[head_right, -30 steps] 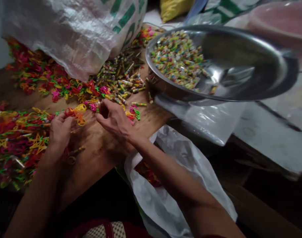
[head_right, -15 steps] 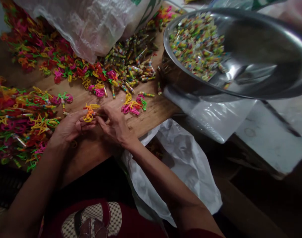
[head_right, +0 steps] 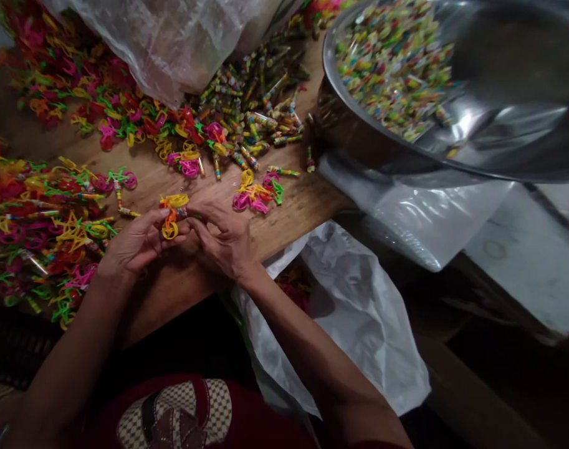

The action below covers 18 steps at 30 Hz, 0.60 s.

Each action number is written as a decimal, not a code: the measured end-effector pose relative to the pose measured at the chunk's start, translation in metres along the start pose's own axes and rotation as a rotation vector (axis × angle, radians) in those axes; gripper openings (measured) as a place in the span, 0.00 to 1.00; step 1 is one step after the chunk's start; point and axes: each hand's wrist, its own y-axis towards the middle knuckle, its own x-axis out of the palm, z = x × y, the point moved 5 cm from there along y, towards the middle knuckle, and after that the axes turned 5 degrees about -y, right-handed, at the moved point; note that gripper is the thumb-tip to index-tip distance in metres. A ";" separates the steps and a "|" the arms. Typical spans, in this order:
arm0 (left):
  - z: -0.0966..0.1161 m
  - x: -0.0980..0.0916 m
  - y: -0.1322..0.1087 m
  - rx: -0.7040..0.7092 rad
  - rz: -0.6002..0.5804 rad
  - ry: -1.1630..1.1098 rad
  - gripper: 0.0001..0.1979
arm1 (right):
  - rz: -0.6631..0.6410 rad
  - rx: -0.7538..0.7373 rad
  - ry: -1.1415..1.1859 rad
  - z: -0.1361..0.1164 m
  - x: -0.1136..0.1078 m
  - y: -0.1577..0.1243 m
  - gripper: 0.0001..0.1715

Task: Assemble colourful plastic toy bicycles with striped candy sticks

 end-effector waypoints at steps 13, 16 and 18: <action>-0.010 0.007 -0.004 -0.014 -0.054 -0.129 0.07 | 0.068 -0.109 -0.169 -0.019 -0.004 -0.005 0.10; -0.012 0.010 -0.003 -0.052 -0.081 -0.127 0.08 | 0.108 -0.124 -0.205 -0.019 -0.006 -0.007 0.11; -0.013 0.010 -0.002 -0.057 -0.078 -0.136 0.07 | 0.119 -0.145 -0.250 -0.020 -0.006 -0.008 0.12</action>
